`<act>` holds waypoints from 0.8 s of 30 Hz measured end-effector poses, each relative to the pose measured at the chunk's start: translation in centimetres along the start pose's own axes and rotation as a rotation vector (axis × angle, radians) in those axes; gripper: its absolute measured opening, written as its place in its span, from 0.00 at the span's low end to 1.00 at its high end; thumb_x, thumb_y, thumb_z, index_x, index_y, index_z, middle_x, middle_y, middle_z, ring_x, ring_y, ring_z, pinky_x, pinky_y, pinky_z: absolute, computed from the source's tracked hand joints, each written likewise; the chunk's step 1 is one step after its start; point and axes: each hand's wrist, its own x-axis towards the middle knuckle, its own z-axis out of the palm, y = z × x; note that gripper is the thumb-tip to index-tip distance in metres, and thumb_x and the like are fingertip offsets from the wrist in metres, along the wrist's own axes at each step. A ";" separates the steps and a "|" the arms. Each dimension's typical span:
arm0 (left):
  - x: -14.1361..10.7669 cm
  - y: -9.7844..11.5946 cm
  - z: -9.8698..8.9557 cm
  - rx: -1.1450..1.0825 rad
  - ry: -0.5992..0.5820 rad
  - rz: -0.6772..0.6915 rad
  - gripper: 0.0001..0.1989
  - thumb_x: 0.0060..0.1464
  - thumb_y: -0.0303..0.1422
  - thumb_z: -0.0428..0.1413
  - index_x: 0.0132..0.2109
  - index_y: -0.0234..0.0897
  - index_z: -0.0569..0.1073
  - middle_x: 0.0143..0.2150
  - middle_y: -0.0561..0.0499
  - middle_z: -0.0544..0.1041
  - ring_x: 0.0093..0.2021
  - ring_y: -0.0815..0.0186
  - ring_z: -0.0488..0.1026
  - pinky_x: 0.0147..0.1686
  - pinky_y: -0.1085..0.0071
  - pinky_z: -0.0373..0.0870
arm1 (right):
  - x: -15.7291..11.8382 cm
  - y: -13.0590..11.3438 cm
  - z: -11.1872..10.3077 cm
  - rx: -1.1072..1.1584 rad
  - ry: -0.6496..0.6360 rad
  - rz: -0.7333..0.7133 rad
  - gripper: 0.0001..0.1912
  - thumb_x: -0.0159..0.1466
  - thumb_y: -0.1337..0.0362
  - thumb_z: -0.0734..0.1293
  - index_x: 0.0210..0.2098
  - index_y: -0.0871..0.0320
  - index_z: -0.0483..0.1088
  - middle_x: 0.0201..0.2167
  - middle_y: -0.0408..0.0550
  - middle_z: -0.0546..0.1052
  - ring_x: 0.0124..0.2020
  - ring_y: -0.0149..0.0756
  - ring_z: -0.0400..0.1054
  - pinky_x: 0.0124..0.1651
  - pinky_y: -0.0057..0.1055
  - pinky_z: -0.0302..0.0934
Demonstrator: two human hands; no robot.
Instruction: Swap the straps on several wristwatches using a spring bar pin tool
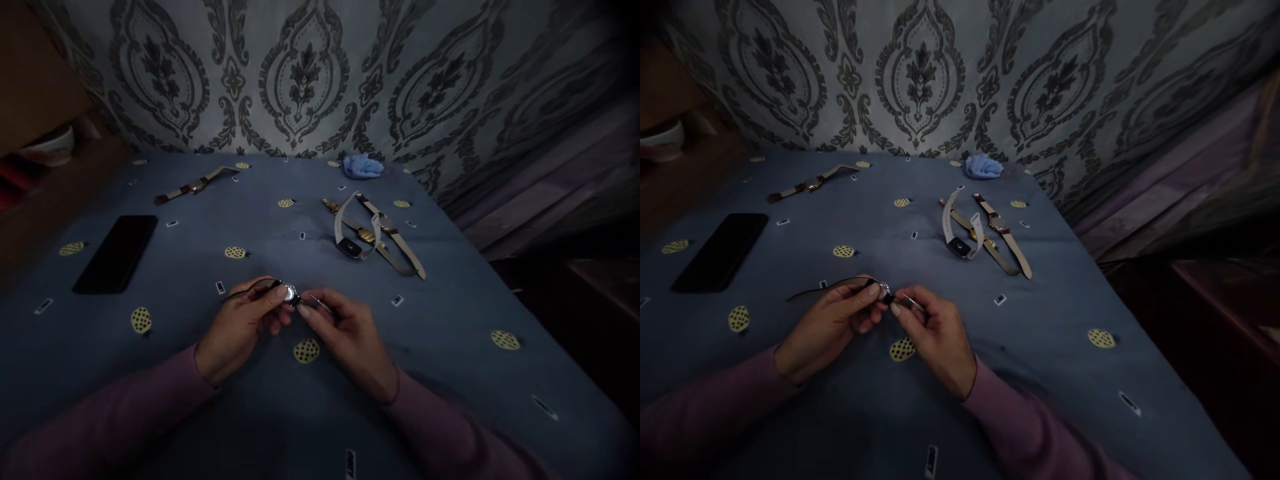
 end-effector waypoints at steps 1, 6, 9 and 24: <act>0.0 0.1 0.0 -0.017 0.008 -0.007 0.17 0.41 0.38 0.70 0.31 0.31 0.74 0.26 0.53 0.74 0.24 0.75 0.69 0.19 0.82 0.62 | 0.1 0.1 -0.1 -0.009 -0.025 -0.012 0.11 0.62 0.56 0.67 0.35 0.58 0.74 0.23 0.42 0.73 0.23 0.30 0.65 0.27 0.25 0.61; 0.3 0.5 -0.3 0.038 -0.038 -0.042 0.15 0.45 0.37 0.68 0.32 0.30 0.74 0.26 0.52 0.75 0.24 0.75 0.69 0.18 0.82 0.61 | 0.3 0.4 -0.8 -0.265 -0.023 -0.172 0.11 0.64 0.59 0.65 0.31 0.58 0.74 0.22 0.43 0.75 0.21 0.29 0.64 0.26 0.26 0.59; 0.4 0.7 -0.4 0.083 -0.076 -0.064 0.13 0.45 0.34 0.67 0.34 0.31 0.73 0.29 0.51 0.77 0.26 0.72 0.72 0.18 0.81 0.63 | 0.2 0.0 -1.2 -0.444 -0.020 -0.313 0.11 0.65 0.62 0.63 0.29 0.58 0.72 0.20 0.43 0.74 0.19 0.29 0.63 0.25 0.27 0.56; 0.6 0.5 -0.1 0.108 -0.067 -0.070 0.12 0.42 0.26 0.64 0.34 0.30 0.70 0.26 0.53 0.75 0.25 0.72 0.73 0.22 0.79 0.67 | -0.2 -0.8 -0.9 -0.629 -0.095 -0.408 0.10 0.64 0.68 0.58 0.26 0.54 0.62 0.15 0.37 0.62 0.15 0.28 0.55 0.23 0.26 0.48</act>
